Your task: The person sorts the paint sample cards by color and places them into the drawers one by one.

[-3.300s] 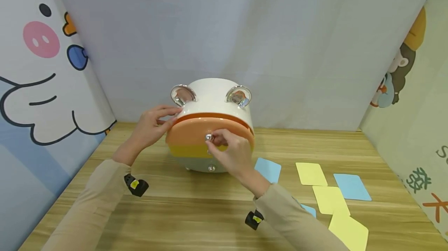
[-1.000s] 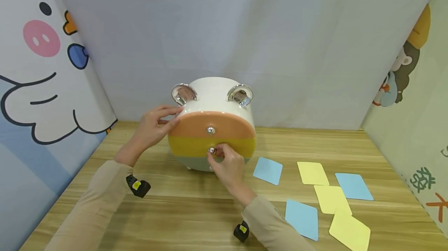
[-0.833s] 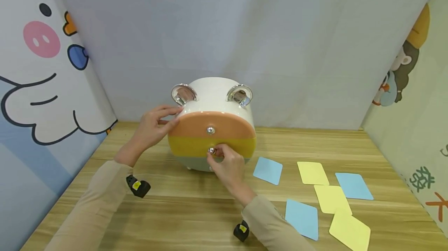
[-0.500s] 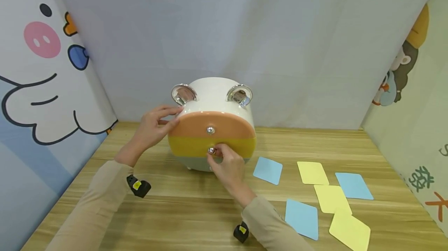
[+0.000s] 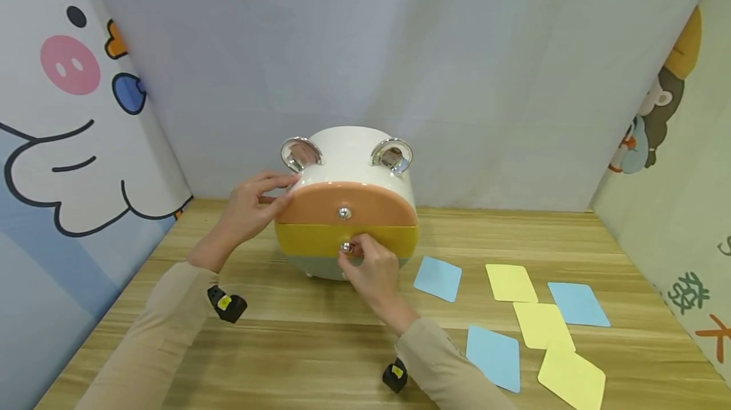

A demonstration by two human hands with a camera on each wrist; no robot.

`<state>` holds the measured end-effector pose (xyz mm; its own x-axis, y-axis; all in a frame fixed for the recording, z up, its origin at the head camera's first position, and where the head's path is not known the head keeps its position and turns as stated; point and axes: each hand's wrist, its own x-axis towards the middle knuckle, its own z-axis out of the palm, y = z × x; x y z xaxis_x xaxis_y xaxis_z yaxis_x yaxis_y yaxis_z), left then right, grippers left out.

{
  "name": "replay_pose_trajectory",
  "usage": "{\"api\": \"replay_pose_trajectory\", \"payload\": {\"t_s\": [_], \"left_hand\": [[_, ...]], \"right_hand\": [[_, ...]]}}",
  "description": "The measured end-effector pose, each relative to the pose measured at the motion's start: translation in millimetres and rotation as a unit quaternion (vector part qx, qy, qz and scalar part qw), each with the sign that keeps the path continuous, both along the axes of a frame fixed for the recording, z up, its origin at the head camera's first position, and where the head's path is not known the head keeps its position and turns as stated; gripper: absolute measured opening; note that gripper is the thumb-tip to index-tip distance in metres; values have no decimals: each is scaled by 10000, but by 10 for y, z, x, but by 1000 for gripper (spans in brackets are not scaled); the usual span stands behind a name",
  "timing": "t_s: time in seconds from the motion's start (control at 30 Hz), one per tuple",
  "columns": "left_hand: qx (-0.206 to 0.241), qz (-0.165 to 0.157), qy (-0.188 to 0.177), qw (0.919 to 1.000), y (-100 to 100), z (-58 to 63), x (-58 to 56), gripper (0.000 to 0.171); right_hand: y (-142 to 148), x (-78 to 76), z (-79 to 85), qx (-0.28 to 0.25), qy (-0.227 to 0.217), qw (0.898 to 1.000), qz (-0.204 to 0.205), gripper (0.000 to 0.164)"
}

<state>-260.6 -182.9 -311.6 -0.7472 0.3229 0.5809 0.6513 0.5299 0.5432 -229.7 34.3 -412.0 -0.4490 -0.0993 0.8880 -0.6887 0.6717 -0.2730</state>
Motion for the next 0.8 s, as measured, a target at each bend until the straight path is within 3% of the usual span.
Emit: {"api": "replay_pose_trajectory", "payload": {"t_s": [0.07, 0.27, 0.37, 0.63, 0.8], "left_hand": [[-9, -6, 6, 10000, 18, 21, 22, 29], [-6, -116, 6, 9999, 133, 225, 227, 27], [-47, -87, -47, 9999, 147, 260, 256, 27], [-66, -72, -90, 9999, 132, 241, 233, 27], [-28, -93, -99, 9999, 44, 95, 87, 29]], "right_hand": [[12, 22, -4, 48, 23, 10000, 50, 19], [50, 155, 4, 189, 77, 9993, 303, 17], [64, 239, 19, 312, 115, 9989, 324, 18], [93, 454, 60, 558, 160, 9972, 473, 16], [118, 594, 79, 646, 320, 9956, 600, 17]]}}
